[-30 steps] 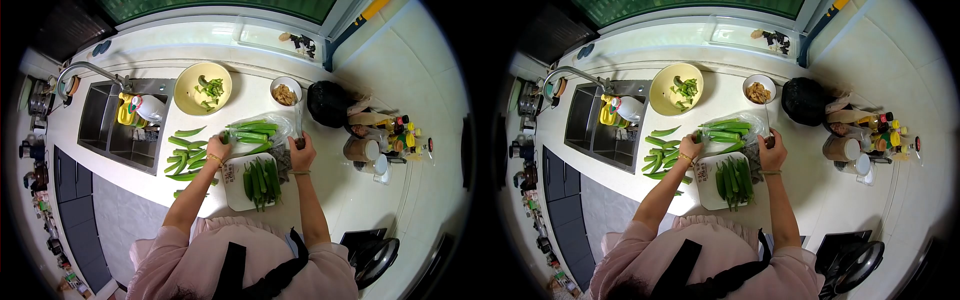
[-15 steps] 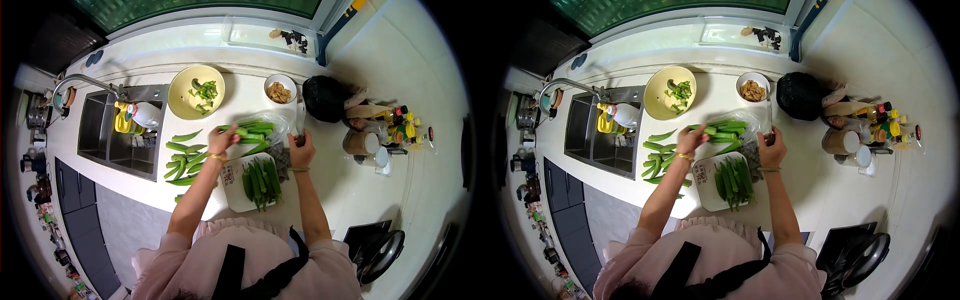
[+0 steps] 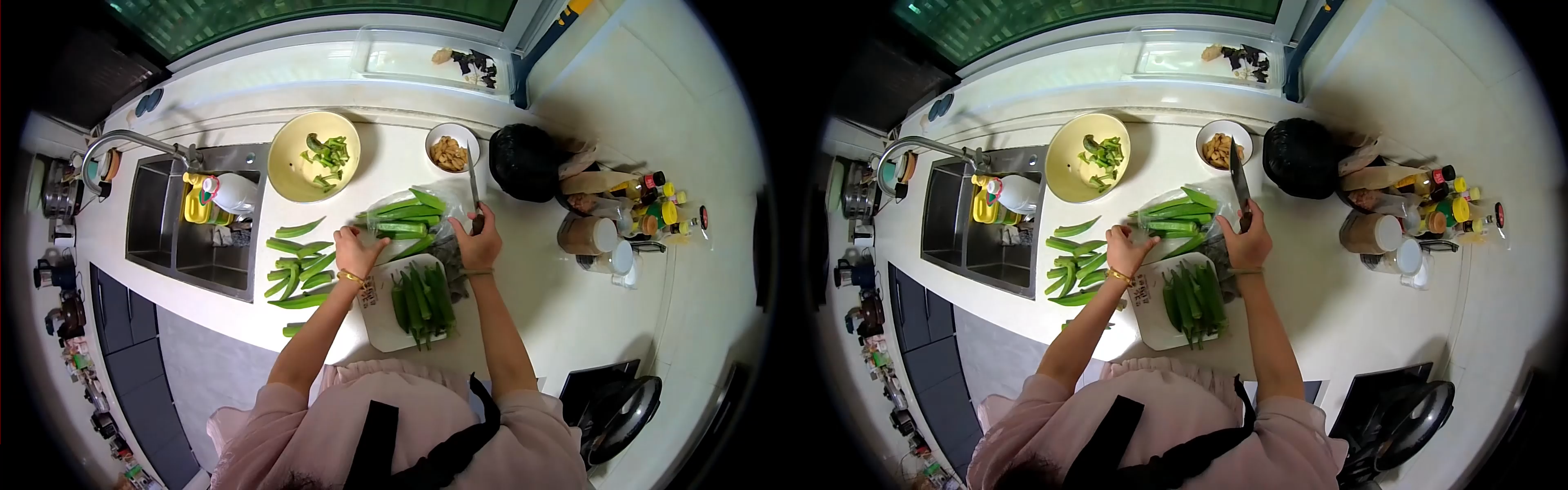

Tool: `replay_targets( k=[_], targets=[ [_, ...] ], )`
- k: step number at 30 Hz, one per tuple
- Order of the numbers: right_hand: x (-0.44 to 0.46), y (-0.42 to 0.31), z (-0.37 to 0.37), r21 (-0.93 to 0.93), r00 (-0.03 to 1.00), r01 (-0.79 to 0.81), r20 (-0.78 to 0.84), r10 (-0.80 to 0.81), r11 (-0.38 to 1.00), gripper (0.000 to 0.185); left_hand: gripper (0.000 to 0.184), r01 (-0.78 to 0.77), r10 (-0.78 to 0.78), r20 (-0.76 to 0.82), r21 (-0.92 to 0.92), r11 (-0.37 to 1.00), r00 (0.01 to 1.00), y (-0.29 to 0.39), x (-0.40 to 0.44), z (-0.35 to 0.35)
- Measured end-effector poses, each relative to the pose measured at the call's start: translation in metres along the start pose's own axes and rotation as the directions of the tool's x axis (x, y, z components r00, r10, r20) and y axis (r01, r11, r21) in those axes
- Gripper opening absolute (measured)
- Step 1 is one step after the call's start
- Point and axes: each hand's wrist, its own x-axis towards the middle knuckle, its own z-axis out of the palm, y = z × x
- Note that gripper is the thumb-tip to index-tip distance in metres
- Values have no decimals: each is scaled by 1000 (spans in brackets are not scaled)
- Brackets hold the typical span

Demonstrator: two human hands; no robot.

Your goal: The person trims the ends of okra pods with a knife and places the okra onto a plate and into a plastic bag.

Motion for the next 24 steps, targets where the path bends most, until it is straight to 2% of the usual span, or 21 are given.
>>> replay_targets(
  k=[1,3,4,5,6,7,8,9,11,12,16,18,19,21,23,24],
  targets=[
    [0,0,4,3,1000,1,0,-1,1000,50,40,0,0,-2,2,1000,1000,-14,1,7],
    [-2,3,9,-21,998,-52,18,52,998,48,36,-9,20,128,-82,997,992,-25,4,14],
    [-3,6,11,-22,999,-48,20,48,999,48,27,27,-15,152,-82,996,988,-25,4,12],
    [-4,9,14,-53,999,-37,3,37,998,45,27,30,-18,149,-84,996,989,-25,5,9],
    [-4,8,14,-83,1000,-27,-14,26,996,42,22,114,-62,172,-312,943,983,-18,9,-1],
    [-4,7,14,-82,1000,-24,-11,23,996,42,19,193,-98,204,-520,832,974,-14,13,-7],
    [-4,6,14,-21,999,-25,-33,25,999,40,17,209,-69,215,-744,635,974,-13,19,-6],
    [-3,2,12,40,998,-25,-57,28,999,38,20,296,-76,309,-772,562,948,1,27,-24],
    [0,-6,7,71,996,-33,-77,38,997,37,22,292,-113,279,-765,574,953,19,42,-47],
    [2,-9,5,102,994,-43,-95,53,994,36,23,219,-54,235,-765,605,970,23,50,-55],
    [7,-15,-3,115,989,-38,-141,54,993,37,23,190,15,247,-780,596,969,34,64,-68],
    [7,-13,-4,141,993,-68,-90,81,988,37,27,134,48,276,-602,787,960,12,60,-45],
    [5,-13,-4,143,993,-64,-91,77,988,37,39,117,8,265,-453,884,964,12,53,-39],
    [0,-13,-5,112,996,-32,-80,41,993,36,49,140,-63,329,-214,967,942,17,38,-27],
    [-3,-18,-8,121,998,-36,-55,43,992,35,54,160,-105,339,-137,978,935,26,29,-13],
    [-4,-21,-8,132,998,-44,-31,49,990,35,46,115,-78,312,-101,988,947,27,27,-6]
  ],
)
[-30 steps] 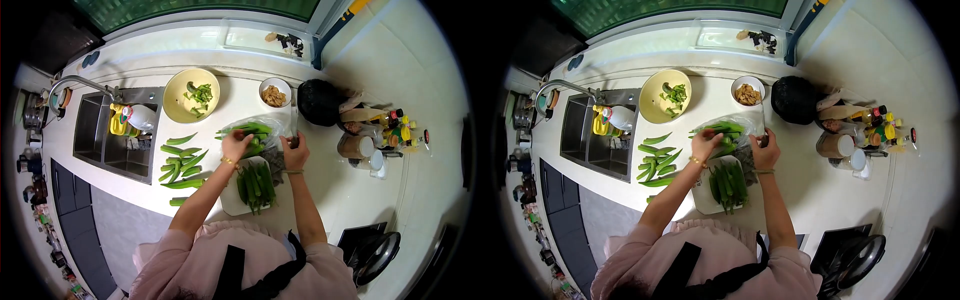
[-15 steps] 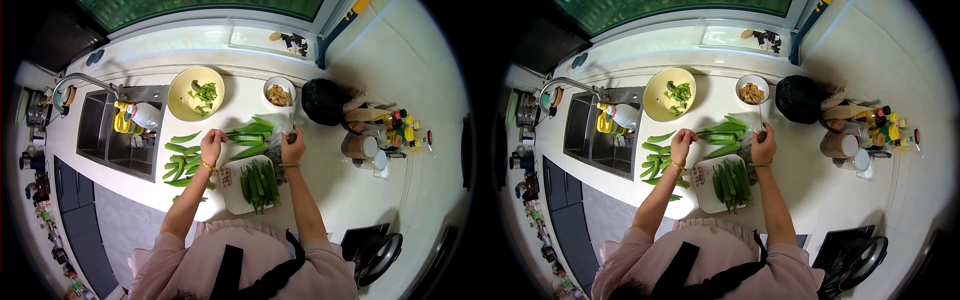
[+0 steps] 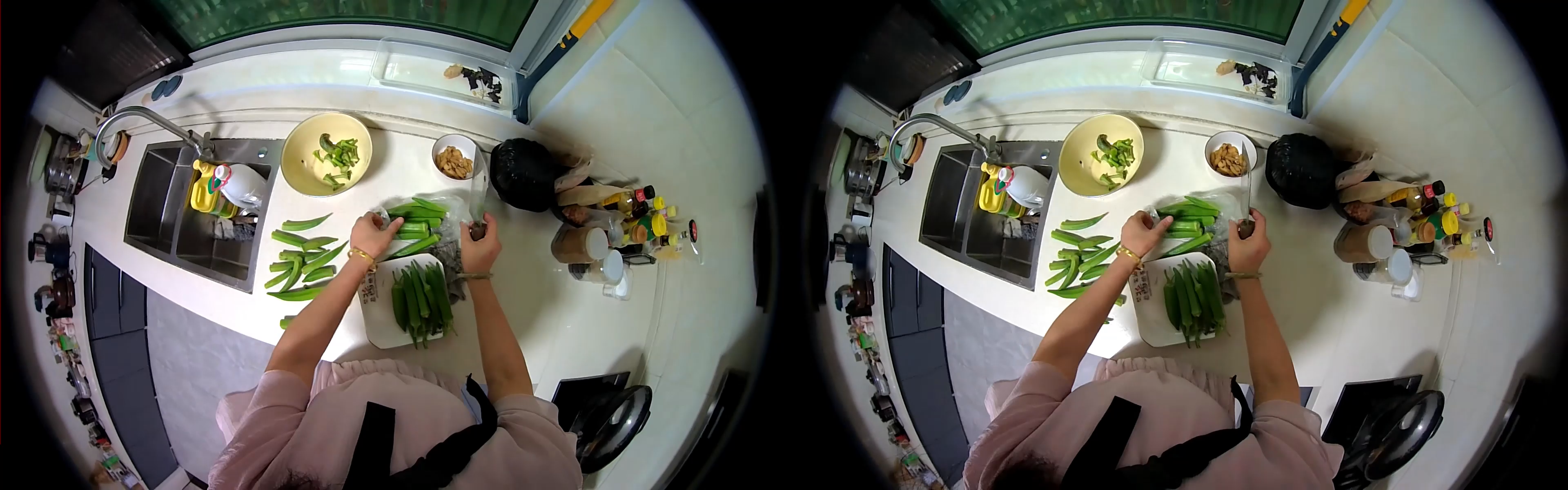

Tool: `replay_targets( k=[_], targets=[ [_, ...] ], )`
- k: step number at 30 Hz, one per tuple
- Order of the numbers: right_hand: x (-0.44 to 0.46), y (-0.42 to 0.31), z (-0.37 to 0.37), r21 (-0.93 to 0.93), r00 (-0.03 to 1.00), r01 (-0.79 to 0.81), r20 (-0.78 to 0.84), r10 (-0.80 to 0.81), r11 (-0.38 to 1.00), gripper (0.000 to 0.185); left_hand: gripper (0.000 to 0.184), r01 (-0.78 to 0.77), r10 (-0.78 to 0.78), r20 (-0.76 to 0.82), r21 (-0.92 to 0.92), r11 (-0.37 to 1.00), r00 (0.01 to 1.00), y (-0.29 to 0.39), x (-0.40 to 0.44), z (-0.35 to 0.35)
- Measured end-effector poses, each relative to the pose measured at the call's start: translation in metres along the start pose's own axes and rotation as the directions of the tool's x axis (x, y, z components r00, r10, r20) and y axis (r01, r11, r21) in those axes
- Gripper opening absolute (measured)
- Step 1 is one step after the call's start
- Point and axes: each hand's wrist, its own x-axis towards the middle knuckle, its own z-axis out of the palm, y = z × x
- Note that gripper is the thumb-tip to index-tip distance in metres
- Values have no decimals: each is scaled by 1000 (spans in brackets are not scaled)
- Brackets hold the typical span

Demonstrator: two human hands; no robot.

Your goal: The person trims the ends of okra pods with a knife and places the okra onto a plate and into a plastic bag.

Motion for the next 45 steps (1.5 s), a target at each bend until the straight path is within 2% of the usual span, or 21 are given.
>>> replay_targets(
  k=[1,3,5,7,8,10,13,19,25,27,29,30,31,33,35,37,39,41,42,43,45],
  targets=[
    [0,-1,0,-3,1000,4,4,-4,1000,35,46,3,-3,-1,-5,1000,1000,-12,4,14],
    [2,-1,0,41,1000,-9,-3,9,999,35,36,-30,-13,-144,-294,955,990,-31,13,36],
    [6,2,-2,31,1000,9,-24,-8,999,35,23,-18,-44,-89,-601,799,995,-41,18,35],
    [11,4,-5,26,999,18,-49,-17,1000,35,20,-67,17,-77,-712,699,997,-28,21,10],
    [15,5,-8,-10,997,15,-72,-15,1000,35,20,-87,62,-61,-673,734,996,-18,23,-6],
    [23,4,-13,-42,995,8,-96,-12,999,35,22,-131,133,-50,-684,717,990,9,23,-35],
    [31,4,-20,54,989,10,-146,-2,998,34,22,-204,214,-68,-664,720,974,38,24,-64],
    [26,-6,-25,57,992,8,-123,-1,998,31,23,-127,172,20,-587,799,985,24,23,-69],
    [5,-15,-23,200,999,-39,-4,40,979,30,30,-10,26,17,-618,786,1000,-31,-14,-68],
    [0,-20,-23,249,998,-33,68,17,968,30,29,-18,24,2,-604,797,1000,-40,-22,-68],
    [-1,-29,-20,279,997,-44,80,23,959,29,29,-141,111,-86,-588,797,990,-40,-27,-67],
    [-2,-33,-20,307,995,-59,91,33,950,29,29,-194,171,-93,-522,831,981,-27,-30,-74],
    [0,-39,-21,303,994,-63,103,33,951,29,29,-177,172,-55,-475,862,984,-12,-29,-84],
    [16,-52,-17,381,993,-110,81,85,918,26,30,-208,200,-70,-499,841,977,1,-14,-89],
    [30,-66,-18,368,996,-82,67,61,926,23,30,-253,231,-109,-545,799,967,11,-6,-89],
    [38,-89,-24,510,996,-89,34,83,855,22,31,-303,295,-120,-620,723,948,26,-8,-98],
    [41,-94,-25,520,999,-25,-17,40,854,23,31,-333,295,-167,-618,712,941,20,-7,-98],
    [36,-92,-27,481,995,-99,42,90,871,24,30,-245,183,-164,-593,767,969,-7,-1,-87],
    [31,-83,-25,480,995,-99,40,91,872,24,31,-157,117,-112,-477,865,987,-36,6,-73],
    [22,-72,-19,426,989,-147,91,119,893,25,32,-131,141,-5,-406,904,990,-39,1,-75],
    [9,-61,-16,366,977,-197,144,154,909,25,28,-318,298,-170,-102,943,939,-41,-12,-70]
  ],
)
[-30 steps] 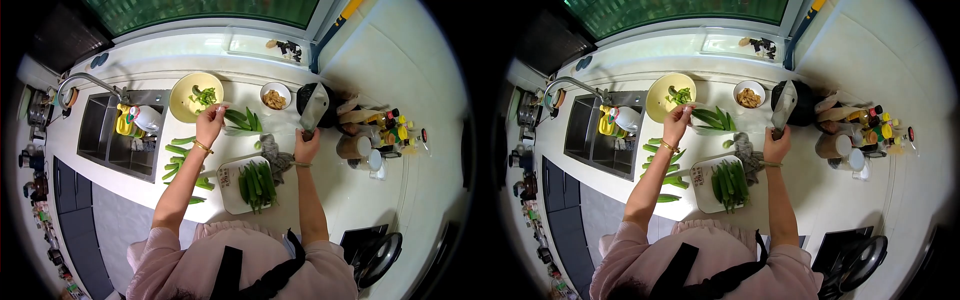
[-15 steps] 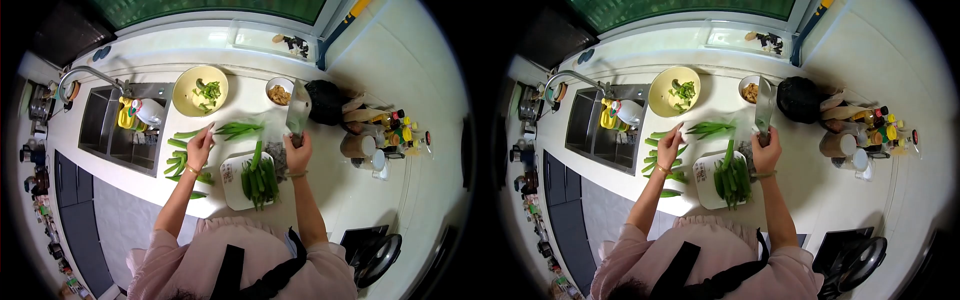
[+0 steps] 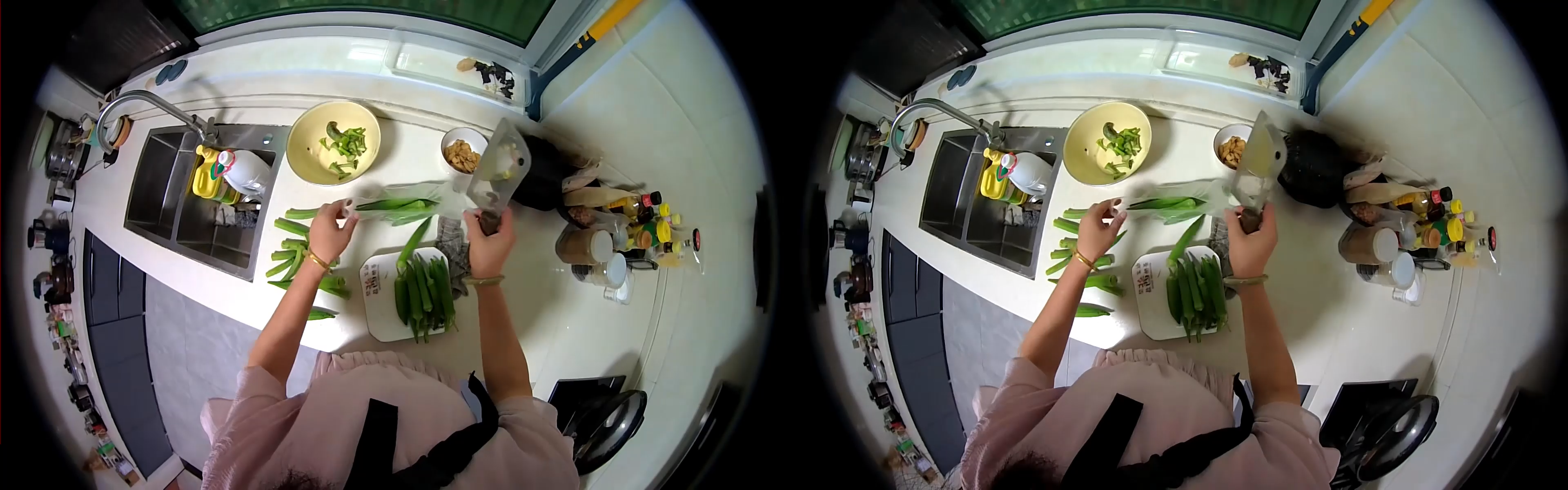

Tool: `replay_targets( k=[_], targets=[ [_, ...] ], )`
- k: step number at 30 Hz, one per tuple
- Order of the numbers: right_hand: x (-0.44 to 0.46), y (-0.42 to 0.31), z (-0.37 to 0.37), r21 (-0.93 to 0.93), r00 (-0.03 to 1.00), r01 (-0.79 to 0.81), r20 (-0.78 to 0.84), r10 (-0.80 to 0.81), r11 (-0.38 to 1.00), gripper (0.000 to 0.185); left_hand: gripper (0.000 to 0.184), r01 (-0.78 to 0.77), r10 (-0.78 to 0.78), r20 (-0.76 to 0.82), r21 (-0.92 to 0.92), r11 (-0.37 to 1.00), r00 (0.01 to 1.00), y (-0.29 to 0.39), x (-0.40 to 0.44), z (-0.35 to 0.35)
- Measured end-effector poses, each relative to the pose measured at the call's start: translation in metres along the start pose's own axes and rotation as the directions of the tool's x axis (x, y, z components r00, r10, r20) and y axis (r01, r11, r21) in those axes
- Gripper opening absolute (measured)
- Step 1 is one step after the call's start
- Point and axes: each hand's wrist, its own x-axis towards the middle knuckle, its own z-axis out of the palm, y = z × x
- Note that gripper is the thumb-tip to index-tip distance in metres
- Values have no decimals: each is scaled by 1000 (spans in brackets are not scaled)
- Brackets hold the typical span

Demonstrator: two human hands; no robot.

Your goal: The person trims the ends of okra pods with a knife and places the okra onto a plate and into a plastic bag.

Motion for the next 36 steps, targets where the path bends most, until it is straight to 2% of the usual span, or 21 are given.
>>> replay_targets(
  k=[2,3,4,5,6,8,9,10,12,13,15,20,24,26,29,30,31,32,33,34,36],
  targets=[
    [-10,3,3,53,998,-29,56,26,998,27,28,-15,59,-331,134,991,942,23,-16,1],
    [-10,1,4,69,998,-12,60,8,998,27,30,-52,99,-387,131,990,917,31,-21,3],
    [-9,-2,5,68,998,-10,59,6,998,27,28,-2,23,-317,65,998,948,41,-30,6],
    [-7,-4,6,70,998,-3,57,-1,998,28,27,100,-100,-118,-3,995,988,53,-37,10],
    [-6,-5,7,72,998,3,57,-7,997,28,26,214,-209,92,-49,976,974,65,-42,15],
    [-3,-2,7,79,997,5,70,-10,997,28,26,-19,-15,230,142,990,973,51,-48,43],
    [-2,-2,7,86,997,3,77,-9,996,28,29,-131,91,189,208,969,978,44,-47,56],
    [-2,-3,7,85,997,8,78,-15,996,28,29,-132,94,184,205,970,978,39,-43,64],
    [-2,-5,8,58,998,9,62,-12,998,29,28,-181,78,308,324,928,948,34,-33,76],
    [-2,-6,8,56,998,13,64,-17,998,29,28,-156,19,359,357,921,933,35,-27,80],
    [-1,-6,10,0,998,30,58,-30,1000,29,27,-154,-8,377,399,904,926,37,-20,85],
    [4,-1,16,4,997,49,59,-49,999,29,24,-201,-78,468,517,832,880,22,-6,100],
    [5,-2,16,13,998,11,68,-12,1000,30,22,-265,-44,508,519,813,860,20,-4,82],
    [5,-1,14,18,998,10,64,-11,1000,30,20,-291,17,556,408,866,831,31,-2,49],
    [2,-1,13,10,999,8,49,-9,1000,30,24,-210,-28,621,306,929,783,37,1,3],
    [1,-1,12,-7,999,12,44,-12,1000,30,22,44,-76,633,66,997,770,35,1,-6],
    [0,0,12,-3,999,10,43,-9,1000,30,21,299,-117,653,-175,938,748,33,1,-15],
    [-2,2,12,32,999,-3,41,2,999,30,19,523,-146,681,-388,759,718,33,0,-21],
    [-3,3,12,66,999,-15,42,12,998,30,16,579,-177,660,-460,673,730,38,4,-23],
    [-5,5,12,67,999,-14,45,11,998,30,18,638,-288,582,-587,498,761,58,3,-23],
    [-6,7,10,51,997,-8,83,4,999,30,18,602,-437,473,-766,224,765,70,7,-3]
  ],
)
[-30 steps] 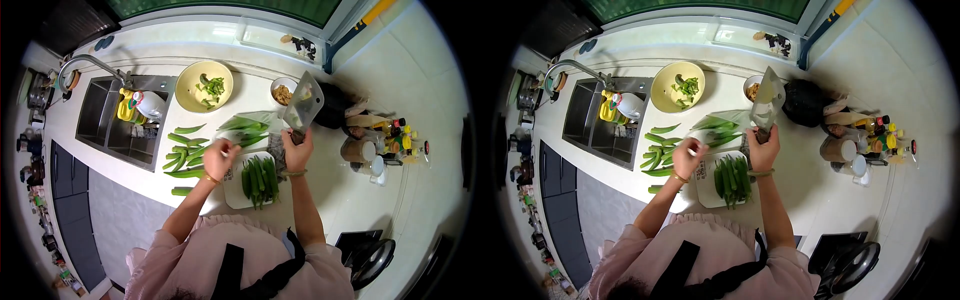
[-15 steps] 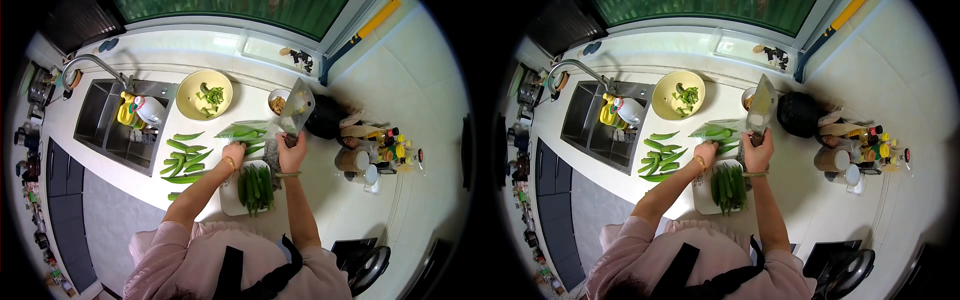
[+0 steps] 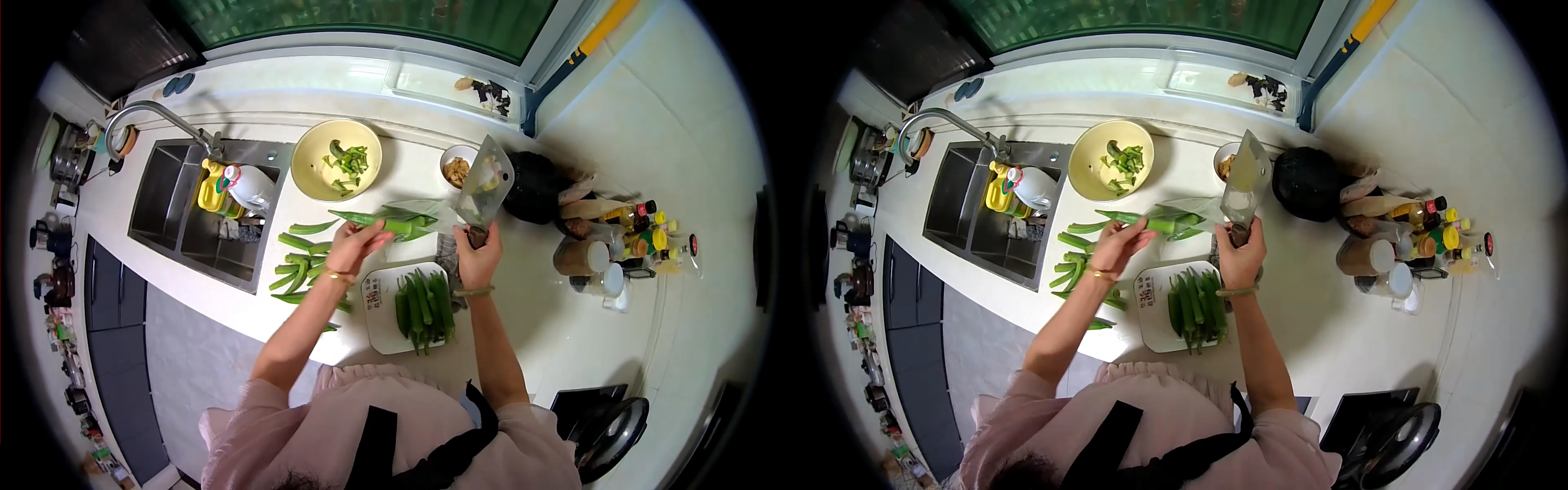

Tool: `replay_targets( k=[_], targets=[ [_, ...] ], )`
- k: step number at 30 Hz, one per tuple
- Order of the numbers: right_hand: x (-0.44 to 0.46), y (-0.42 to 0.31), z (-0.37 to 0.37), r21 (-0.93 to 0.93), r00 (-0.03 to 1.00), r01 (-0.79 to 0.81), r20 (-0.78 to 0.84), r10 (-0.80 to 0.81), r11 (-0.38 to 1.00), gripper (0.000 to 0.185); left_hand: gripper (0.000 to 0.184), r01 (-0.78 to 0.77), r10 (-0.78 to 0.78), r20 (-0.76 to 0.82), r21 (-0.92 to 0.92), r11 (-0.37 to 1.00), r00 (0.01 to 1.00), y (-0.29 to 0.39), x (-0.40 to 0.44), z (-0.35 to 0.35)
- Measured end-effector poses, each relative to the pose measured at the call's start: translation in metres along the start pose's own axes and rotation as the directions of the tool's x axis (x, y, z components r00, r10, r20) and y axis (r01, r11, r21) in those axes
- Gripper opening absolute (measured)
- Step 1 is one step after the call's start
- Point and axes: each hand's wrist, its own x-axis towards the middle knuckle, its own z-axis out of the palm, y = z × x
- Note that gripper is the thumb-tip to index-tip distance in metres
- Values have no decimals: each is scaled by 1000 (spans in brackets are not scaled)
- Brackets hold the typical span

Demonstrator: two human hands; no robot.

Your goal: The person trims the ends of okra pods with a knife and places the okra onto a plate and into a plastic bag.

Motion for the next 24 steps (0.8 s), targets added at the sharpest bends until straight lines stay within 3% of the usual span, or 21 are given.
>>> replay_targets(
  k=[2,4,7,12,16,19,21,24],
  targets=[
    [-3,-5,1,-14,1000,-3,0,3,1000,29,21,-68,69,-1,-206,976,998,-19,9,21],
    [-4,-8,1,-27,1000,-4,3,4,1000,29,14,40,-34,27,-264,964,999,-52,32,21],
    [-2,-9,0,-49,1000,6,5,-5,999,28,22,47,-44,26,-154,987,999,-70,36,38],
    [5,-5,0,11,999,-23,-28,23,1000,25,22,140,-130,87,-120,983,988,-74,29,37],
    [7,-4,0,-10,996,-65,-63,64,998,24,22,133,-118,96,-171,976,988,-72,26,26],
    [6,-6,2,30,999,-8,-49,10,1000,24,21,214,-186,133,-241,947,973,-74,32,13],
    [3,-12,1,94,998,-26,-58,31,995,23,21,272,-228,156,-387,881,961,-71,32,5],
    [3,-10,-1,90,996,-38,-78,45,995,23,22,234,-163,248,-291,927,955,-65,26,6]
  ],
)
